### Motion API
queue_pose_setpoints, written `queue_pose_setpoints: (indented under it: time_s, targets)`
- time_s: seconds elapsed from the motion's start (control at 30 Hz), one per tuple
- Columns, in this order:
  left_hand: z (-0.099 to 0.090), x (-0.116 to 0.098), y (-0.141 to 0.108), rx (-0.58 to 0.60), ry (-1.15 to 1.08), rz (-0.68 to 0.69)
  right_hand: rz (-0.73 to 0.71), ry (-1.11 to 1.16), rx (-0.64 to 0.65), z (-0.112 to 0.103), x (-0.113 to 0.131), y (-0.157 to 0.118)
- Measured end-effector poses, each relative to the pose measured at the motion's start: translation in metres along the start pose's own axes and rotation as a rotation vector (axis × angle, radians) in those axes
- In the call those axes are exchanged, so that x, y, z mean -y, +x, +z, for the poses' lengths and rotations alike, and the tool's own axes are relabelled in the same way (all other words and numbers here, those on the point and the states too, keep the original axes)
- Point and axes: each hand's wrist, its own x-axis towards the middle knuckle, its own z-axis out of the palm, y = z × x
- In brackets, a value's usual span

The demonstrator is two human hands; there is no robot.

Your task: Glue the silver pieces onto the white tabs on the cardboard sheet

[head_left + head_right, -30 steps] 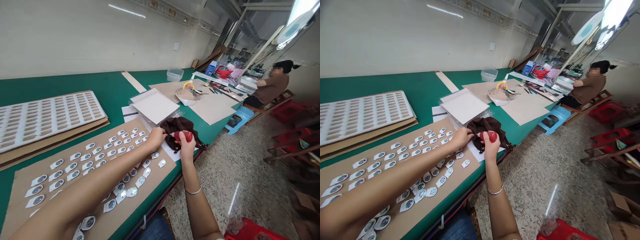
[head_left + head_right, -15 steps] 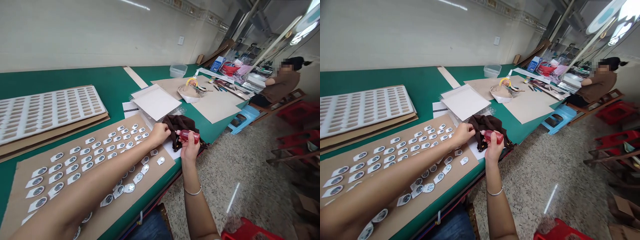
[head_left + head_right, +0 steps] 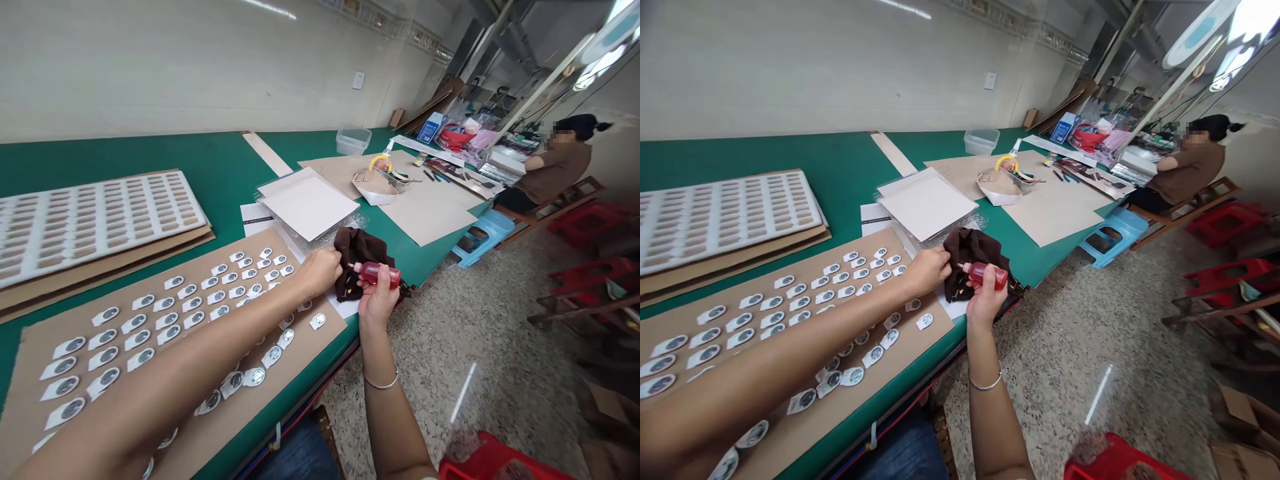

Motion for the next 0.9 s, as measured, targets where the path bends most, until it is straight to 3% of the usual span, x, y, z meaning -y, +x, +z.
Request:
queue_pose_setpoints:
  time_s: [0.13,0.37,0.53,0.67,0.77,0.83,0.9]
  targets:
    - [0.002,-0.003,0.001,-0.004,0.022,-0.01,0.016,0.023,-0.033,-0.001,-0.001,-0.001]
    - [0.016,-0.01,0.015,0.082,-0.018,-0.172,0.038,0.103,-0.106,-0.003,0.002,0.009]
    - [0.006,-0.011,0.008,0.04,0.023,-0.178,0.074,0.145,-0.056,-0.004,0.01,-0.005]
    - [-0.023,-0.02,-0.025,-0.054,0.132,-0.133,0.197,0.245,0.153,0.002,0.0,-0.051]
    - [-0.064,-0.024,-0.067,-0.125,0.207,-0.126,0.287,0.506,0.352,0.01,-0.005,-0.085]
    - [-0.098,-0.021,-0.105,-0.177,0.27,-0.13,0.336,0.682,0.406,0.011,0.0,-0.091]
    - [-0.132,-0.012,-0.152,-0.222,0.404,-0.138,0.381,0.876,0.461,0.004,0.012,-0.078]
